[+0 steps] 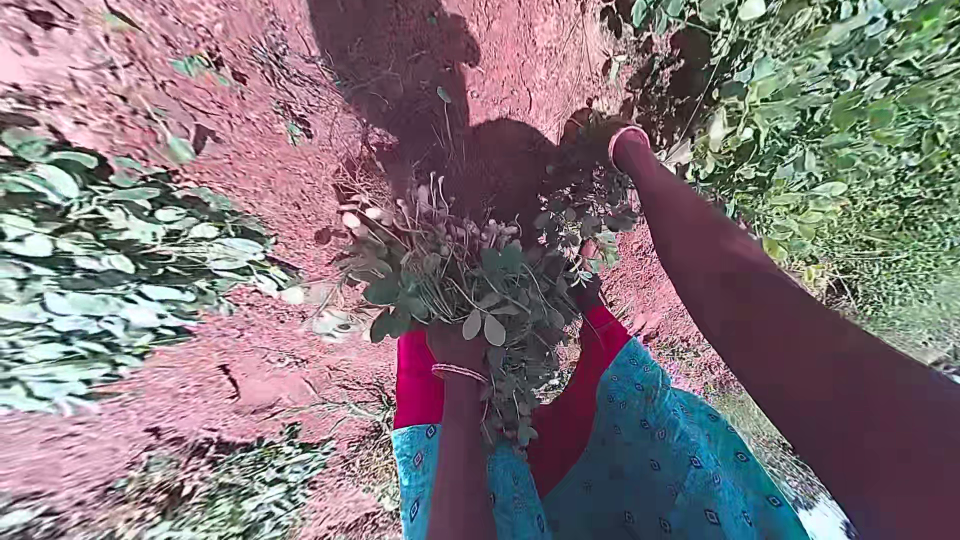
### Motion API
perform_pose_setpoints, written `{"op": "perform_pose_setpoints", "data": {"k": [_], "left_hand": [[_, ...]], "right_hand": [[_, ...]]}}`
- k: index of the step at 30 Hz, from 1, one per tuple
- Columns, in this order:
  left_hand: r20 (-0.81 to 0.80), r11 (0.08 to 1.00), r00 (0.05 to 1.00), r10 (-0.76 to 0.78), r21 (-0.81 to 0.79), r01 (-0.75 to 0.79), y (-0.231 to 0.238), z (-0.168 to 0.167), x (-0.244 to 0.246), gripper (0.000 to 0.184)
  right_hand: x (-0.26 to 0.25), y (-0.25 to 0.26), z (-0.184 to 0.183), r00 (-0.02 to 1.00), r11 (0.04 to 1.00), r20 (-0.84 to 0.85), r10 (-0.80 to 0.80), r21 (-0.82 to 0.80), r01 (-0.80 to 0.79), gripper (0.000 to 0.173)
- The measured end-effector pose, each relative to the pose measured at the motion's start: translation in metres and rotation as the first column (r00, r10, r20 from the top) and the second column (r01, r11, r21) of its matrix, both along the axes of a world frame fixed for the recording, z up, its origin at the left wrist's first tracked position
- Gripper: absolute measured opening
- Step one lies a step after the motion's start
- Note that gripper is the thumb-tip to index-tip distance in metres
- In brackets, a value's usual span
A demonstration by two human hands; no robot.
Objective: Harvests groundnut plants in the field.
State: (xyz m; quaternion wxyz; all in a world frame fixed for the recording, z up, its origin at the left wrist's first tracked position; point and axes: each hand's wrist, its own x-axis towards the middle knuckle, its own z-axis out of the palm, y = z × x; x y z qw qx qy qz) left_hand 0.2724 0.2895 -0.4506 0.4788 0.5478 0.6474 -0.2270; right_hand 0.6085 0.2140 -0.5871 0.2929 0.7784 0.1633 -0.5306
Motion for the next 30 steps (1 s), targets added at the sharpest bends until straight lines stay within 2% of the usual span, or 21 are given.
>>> {"op": "perform_pose_setpoints", "data": {"k": [2,4,5,7,9,10,12,14,16,18,19,21,22,24,26,28,30], "left_hand": [[-0.077,0.998,0.996,-0.040,-0.045,0.037,0.003,-0.001,0.008,0.044],[-0.084,0.998,0.996,0.038,-0.037,-0.041,0.000,0.000,0.014,0.041],[-0.072,0.997,0.995,0.069,-0.028,-0.071,-0.003,-0.001,0.015,0.041],[-0.026,0.991,0.991,0.134,-0.022,-0.134,-0.009,0.002,0.013,0.041],[0.042,0.976,0.976,0.216,-0.003,-0.216,-0.005,0.000,0.017,0.040],[0.050,0.973,0.972,0.232,-0.010,-0.231,-0.003,0.000,0.017,0.039],[0.043,0.983,0.982,0.182,-0.036,-0.180,-0.003,0.000,0.018,0.037],[0.062,0.989,0.987,0.148,-0.038,-0.146,-0.003,-0.003,0.018,0.037],[0.084,0.992,0.989,0.124,-0.021,-0.122,-0.003,-0.004,0.016,0.040],[0.059,0.997,0.996,0.074,-0.004,-0.074,-0.002,-0.004,0.017,0.041],[0.039,0.999,0.998,0.052,-0.007,-0.052,-0.002,-0.004,0.020,0.041],[-0.002,0.999,1.000,0.031,-0.026,-0.031,-0.005,-0.003,0.027,0.040],[-0.022,0.999,0.999,0.032,-0.041,-0.033,-0.008,0.001,0.030,0.040],[-0.033,0.998,0.999,0.034,-0.043,-0.035,-0.012,0.004,0.039,0.040],[-0.023,0.999,1.000,-0.004,-0.051,0.003,-0.012,0.005,0.045,0.041],[0.008,0.996,0.997,-0.080,-0.045,0.080,-0.013,0.000,0.041,0.042],[0.040,0.994,0.994,-0.103,-0.034,0.104,-0.017,-0.004,0.037,0.040]], "right_hand": [[-0.031,0.022,0.039,0.988,0.984,-0.014,-0.152,0.087,0.153,0.041],[-0.070,0.035,0.073,0.976,0.965,-0.089,-0.200,0.156,0.212,0.038],[-0.091,0.034,0.076,0.973,0.952,-0.113,-0.202,0.211,0.222,0.039],[-0.127,0.018,0.062,0.961,0.935,-0.107,-0.253,0.228,0.272,0.053],[-0.141,0.004,0.028,0.922,0.913,0.001,-0.387,0.138,0.383,0.051],[-0.146,-0.009,0.012,0.896,0.895,0.039,-0.443,0.070,0.440,0.056],[-0.149,-0.037,-0.003,0.842,0.843,0.048,-0.537,-0.016,0.538,0.055],[-0.141,-0.049,-0.004,0.777,0.777,-0.026,-0.629,0.011,0.630,0.051],[-0.120,-0.042,0.012,0.802,0.808,-0.132,-0.583,0.011,0.589,0.047],[-0.097,-0.031,0.045,0.882,0.904,-0.246,-0.402,0.045,0.425,0.044],[-0.085,-0.017,0.074,0.910,0.945,-0.286,-0.299,0.046,0.325,0.043],[-0.065,0.009,0.126,0.952,0.970,-0.232,-0.201,0.088,0.226,0.032],[-0.054,0.011,0.136,0.972,0.973,-0.159,-0.173,0.127,0.194,0.029],[-0.017,-0.006,0.112,0.992,0.981,0.060,-0.107,0.172,0.096,0.038],[0.025,-0.048,0.063,0.962,0.993,0.251,-0.106,0.080,0.089,0.047],[0.048,-0.111,0.026,0.928,0.970,0.325,-0.181,-0.096,0.222,0.048],[0.059,-0.172,0.009,0.917,0.938,0.296,-0.267,-0.137,0.318,0.059]]}}
